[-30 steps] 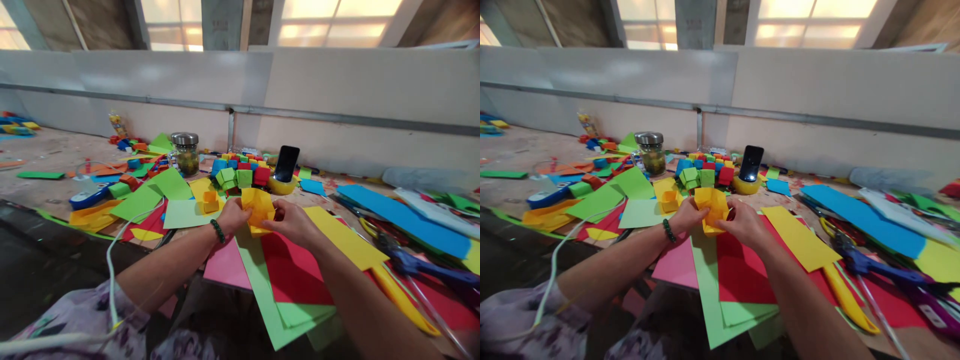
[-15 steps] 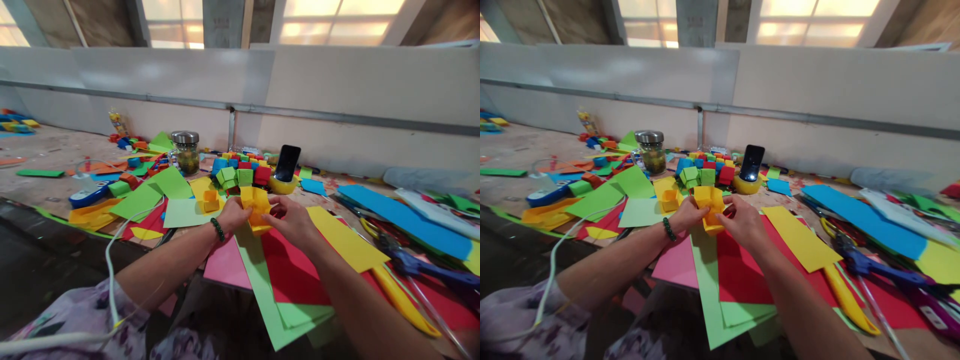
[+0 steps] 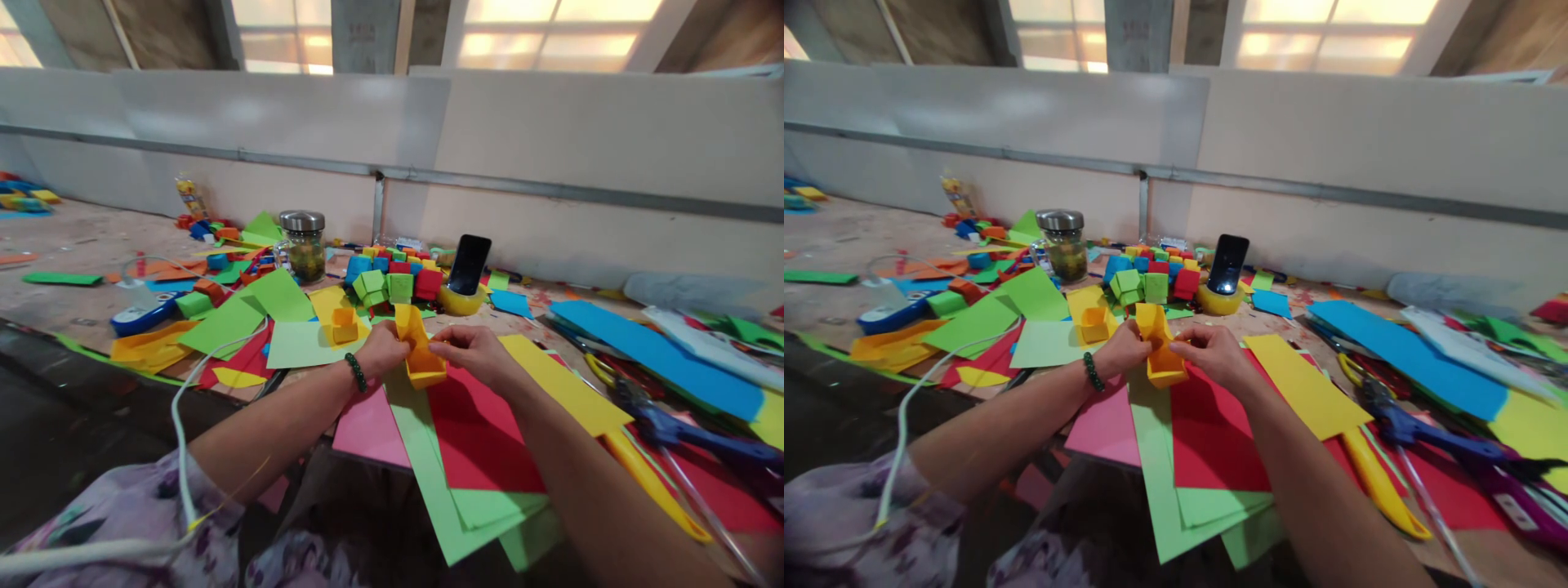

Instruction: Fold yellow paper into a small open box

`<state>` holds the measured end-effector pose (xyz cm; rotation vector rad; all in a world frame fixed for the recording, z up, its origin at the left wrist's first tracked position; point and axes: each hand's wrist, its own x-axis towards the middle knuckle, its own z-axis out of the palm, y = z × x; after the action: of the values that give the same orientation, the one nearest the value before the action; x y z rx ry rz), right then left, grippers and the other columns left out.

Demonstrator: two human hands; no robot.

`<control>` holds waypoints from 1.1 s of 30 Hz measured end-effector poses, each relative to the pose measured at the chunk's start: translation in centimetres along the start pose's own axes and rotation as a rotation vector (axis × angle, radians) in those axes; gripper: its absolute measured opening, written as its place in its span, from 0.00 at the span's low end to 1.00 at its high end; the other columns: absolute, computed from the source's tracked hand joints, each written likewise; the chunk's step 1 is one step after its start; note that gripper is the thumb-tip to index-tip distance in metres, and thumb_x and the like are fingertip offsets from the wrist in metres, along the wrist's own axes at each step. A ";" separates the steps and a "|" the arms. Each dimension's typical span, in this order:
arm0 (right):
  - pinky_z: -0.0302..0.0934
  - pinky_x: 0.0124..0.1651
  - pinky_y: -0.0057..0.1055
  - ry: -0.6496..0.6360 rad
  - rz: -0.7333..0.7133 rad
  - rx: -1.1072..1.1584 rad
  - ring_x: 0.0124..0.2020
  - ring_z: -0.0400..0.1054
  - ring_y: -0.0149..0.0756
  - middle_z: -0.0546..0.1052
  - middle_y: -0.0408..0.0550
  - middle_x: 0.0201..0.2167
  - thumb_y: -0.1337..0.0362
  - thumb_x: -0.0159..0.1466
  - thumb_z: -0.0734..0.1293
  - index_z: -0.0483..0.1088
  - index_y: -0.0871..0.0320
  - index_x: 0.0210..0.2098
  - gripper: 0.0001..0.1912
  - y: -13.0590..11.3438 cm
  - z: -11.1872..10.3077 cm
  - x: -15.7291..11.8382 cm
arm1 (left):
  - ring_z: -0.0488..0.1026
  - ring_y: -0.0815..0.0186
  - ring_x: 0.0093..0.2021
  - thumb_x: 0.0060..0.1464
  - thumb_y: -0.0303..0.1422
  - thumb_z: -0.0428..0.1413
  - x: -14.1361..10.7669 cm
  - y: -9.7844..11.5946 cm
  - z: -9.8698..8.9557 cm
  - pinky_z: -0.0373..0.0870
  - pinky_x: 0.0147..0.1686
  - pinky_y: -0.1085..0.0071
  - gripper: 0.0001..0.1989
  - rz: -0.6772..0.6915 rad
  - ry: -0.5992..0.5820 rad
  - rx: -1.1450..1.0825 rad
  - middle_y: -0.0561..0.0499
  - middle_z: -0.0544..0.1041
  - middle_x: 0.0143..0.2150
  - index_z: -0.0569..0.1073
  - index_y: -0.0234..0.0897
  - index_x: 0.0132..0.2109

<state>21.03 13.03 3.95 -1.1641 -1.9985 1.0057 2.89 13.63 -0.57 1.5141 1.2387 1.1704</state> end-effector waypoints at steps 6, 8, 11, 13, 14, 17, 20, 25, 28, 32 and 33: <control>0.67 0.36 0.32 -0.257 -0.047 0.041 0.32 0.72 0.37 0.80 0.47 0.32 0.53 0.51 0.74 0.77 0.59 0.42 0.23 0.4 -1.5 -0.1 | 0.71 0.70 0.29 0.39 0.19 0.56 0.2 -0.3 -0.2 0.69 0.26 0.79 0.08 0.003 -0.036 -0.026 0.51 0.77 0.28 0.74 0.30 0.30; 0.67 0.36 0.31 -0.257 -0.110 -0.025 0.31 0.72 0.36 0.79 0.46 0.30 0.54 0.53 0.73 0.79 0.58 0.40 0.19 0.7 -1.8 0.0 | 0.71 0.69 0.29 0.38 0.18 0.55 0.3 -0.5 -0.2 0.69 0.26 0.78 0.09 -0.005 -0.065 -0.031 0.50 0.77 0.29 0.74 0.31 0.30; 0.65 0.33 0.29 -0.167 -0.216 -0.168 0.29 0.70 0.34 0.77 0.45 0.26 0.57 0.56 0.70 0.80 0.56 0.33 0.11 1.1 -1.8 0.2 | 0.72 0.69 0.29 0.39 0.18 0.54 0.2 -0.6 -0.3 0.70 0.27 0.77 0.09 -0.010 -0.115 -0.029 0.50 0.77 0.29 0.74 0.31 0.30; 0.65 0.34 0.29 -0.163 -0.255 -0.256 0.29 0.70 0.34 0.77 0.46 0.27 0.60 0.58 0.68 0.80 0.56 0.33 0.09 1.2 -1.5 0.3 | 0.72 0.69 0.29 0.39 0.19 0.54 0.0 -0.4 -0.3 0.70 0.29 0.77 0.09 0.001 -0.159 -0.017 0.50 0.76 0.29 0.74 0.31 0.30; 0.65 0.35 0.30 -0.172 -0.263 -0.288 0.30 0.71 0.35 0.77 0.47 0.29 0.62 0.58 0.68 0.80 0.55 0.34 0.09 1.3 -1.4 0.2 | 0.71 0.69 0.29 0.39 0.19 0.54 -0.1 -0.3 -0.3 0.69 0.29 0.77 0.08 0.009 -0.183 -0.008 0.51 0.76 0.28 0.74 0.31 0.30; 0.66 0.39 0.30 -0.213 -0.259 -0.328 0.34 0.73 0.36 0.80 0.47 0.33 0.66 0.60 0.65 0.80 0.55 0.35 0.10 1.3 -1.0 0.1 | 0.71 0.69 0.30 0.40 0.20 0.54 -0.2 0.2 -0.4 0.69 0.31 0.76 0.08 0.043 -0.249 0.023 0.52 0.76 0.29 0.74 0.31 0.30; 0.66 0.43 0.31 -0.263 -0.243 -0.318 0.37 0.74 0.37 0.81 0.46 0.36 0.69 0.60 0.63 0.79 0.55 0.36 0.12 1.4 -0.6 0.0 | 0.71 0.69 0.31 0.43 0.23 0.54 -0.2 0.7 -0.5 0.68 0.32 0.76 0.05 0.069 -0.300 0.065 0.53 0.76 0.29 0.75 0.32 0.30; 0.66 0.41 0.30 -0.248 -0.160 -0.334 0.37 0.74 0.37 0.82 0.44 0.35 0.70 0.60 0.62 0.79 0.53 0.35 0.13 1.2 -0.2 0.0 | 0.70 0.67 0.30 0.51 0.36 0.54 -0.3 1.2 -1.0 0.66 0.30 0.75 0.11 0.088 -0.354 0.143 0.50 0.76 0.31 0.76 0.31 0.34; 0.65 0.38 0.30 -0.214 -0.097 -0.352 0.34 0.74 0.37 0.81 0.44 0.33 0.70 0.58 0.62 0.78 0.55 0.33 0.12 1.3 -0.2 0.1 | 0.70 0.66 0.29 0.47 0.36 0.58 -0.4 1.1 -1.2 0.65 0.29 0.75 0.12 0.100 -0.364 0.203 0.50 0.76 0.30 0.76 0.30 0.34; 0.64 0.39 0.32 -0.114 -0.052 -0.342 0.36 0.73 0.39 0.80 0.50 0.36 0.66 0.62 0.60 0.75 0.59 0.37 0.12 1.1 -0.4 0.3 | 0.71 0.66 0.32 0.50 0.39 0.56 -0.5 1.0 -1.1 0.66 0.30 0.75 0.14 0.127 -0.346 0.239 0.50 0.77 0.33 0.77 0.32 0.37; 0.64 0.39 0.32 -0.097 -0.045 -0.318 0.36 0.72 0.38 0.79 0.50 0.39 0.64 0.63 0.59 0.74 0.60 0.40 0.13 0.9 -0.5 0.2 | 0.71 0.66 0.32 0.51 0.39 0.56 -0.5 1.0 -1.1 0.66 0.30 0.75 0.14 0.127 -0.337 0.251 0.50 0.77 0.33 0.77 0.32 0.37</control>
<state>21.69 13.67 3.44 -1.2456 -2.3125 0.7521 2.04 13.01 0.54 1.9101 1.0996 0.8131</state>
